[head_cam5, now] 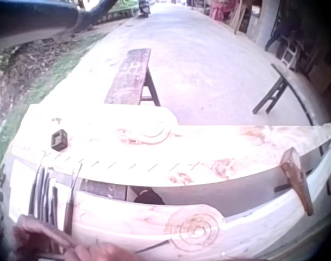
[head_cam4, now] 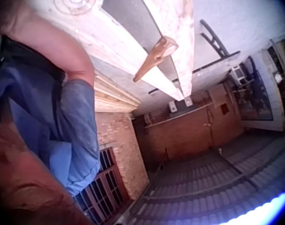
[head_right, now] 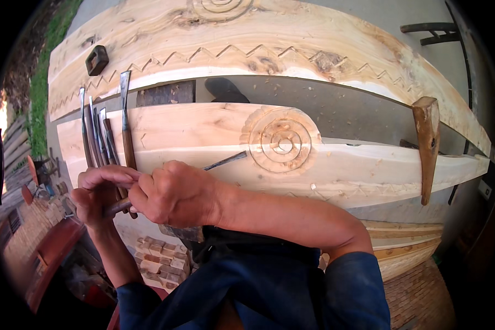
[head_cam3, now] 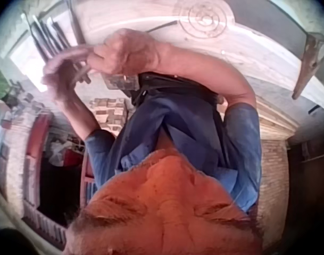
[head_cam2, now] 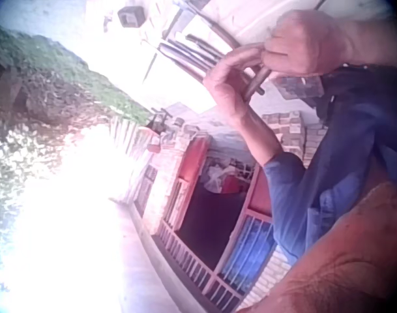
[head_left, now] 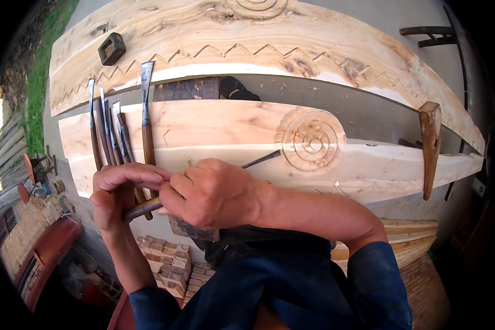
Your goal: The person carves a spiral pattern into a piece of wood using a small chisel and then uses a larger chisel with a wooden mallet to carve along the edge of the wood.
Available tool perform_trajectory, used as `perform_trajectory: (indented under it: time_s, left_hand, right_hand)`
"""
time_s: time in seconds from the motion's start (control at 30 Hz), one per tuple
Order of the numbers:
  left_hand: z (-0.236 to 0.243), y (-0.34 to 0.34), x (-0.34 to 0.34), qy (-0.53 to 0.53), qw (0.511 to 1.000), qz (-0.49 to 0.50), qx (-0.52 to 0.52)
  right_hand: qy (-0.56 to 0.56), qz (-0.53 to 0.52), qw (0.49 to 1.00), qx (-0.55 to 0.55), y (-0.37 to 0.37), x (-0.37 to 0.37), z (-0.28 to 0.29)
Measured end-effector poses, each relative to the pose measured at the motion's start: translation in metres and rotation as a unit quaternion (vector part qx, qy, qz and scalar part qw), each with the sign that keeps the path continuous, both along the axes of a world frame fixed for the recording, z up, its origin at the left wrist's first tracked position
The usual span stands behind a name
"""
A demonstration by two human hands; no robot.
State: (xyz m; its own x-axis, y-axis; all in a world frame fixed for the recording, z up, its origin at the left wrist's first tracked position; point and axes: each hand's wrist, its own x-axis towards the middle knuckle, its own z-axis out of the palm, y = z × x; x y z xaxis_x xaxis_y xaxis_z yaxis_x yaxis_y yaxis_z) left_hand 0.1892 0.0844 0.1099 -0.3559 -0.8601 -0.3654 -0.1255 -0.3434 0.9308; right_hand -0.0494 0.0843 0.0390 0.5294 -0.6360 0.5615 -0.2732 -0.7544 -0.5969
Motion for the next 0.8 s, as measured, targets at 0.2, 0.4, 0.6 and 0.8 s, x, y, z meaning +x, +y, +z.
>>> perform_trajectory:
  time_s: [0.2, 0.4, 0.6, 0.8]
  left_hand:
    - [0.0033, 0.0167, 0.004, 0.008, 0.999, 0.036, 0.008]
    - [0.0039, 0.0134, 0.001, -0.027, 0.999, 0.024, -0.002]
    - [0.0042, 0.0115, -0.0007, -0.029, 0.999, 0.023, -0.012]
    - [0.0027, 0.0101, 0.0008, -0.025, 0.999, 0.019, -0.011]
  right_hand:
    - [-0.028, 0.025, 0.999, 0.016, 0.0057, 0.008, 0.001]
    - [-0.023, 0.034, 0.999, 0.036, 0.0056, 0.0073, -0.0022]
    - [-0.027, 0.032, 0.998, 0.047, 0.0043, 0.0068, 0.0001]
    - [-0.034, 0.036, 0.997, 0.056, 0.0038, 0.0071, -0.0009]
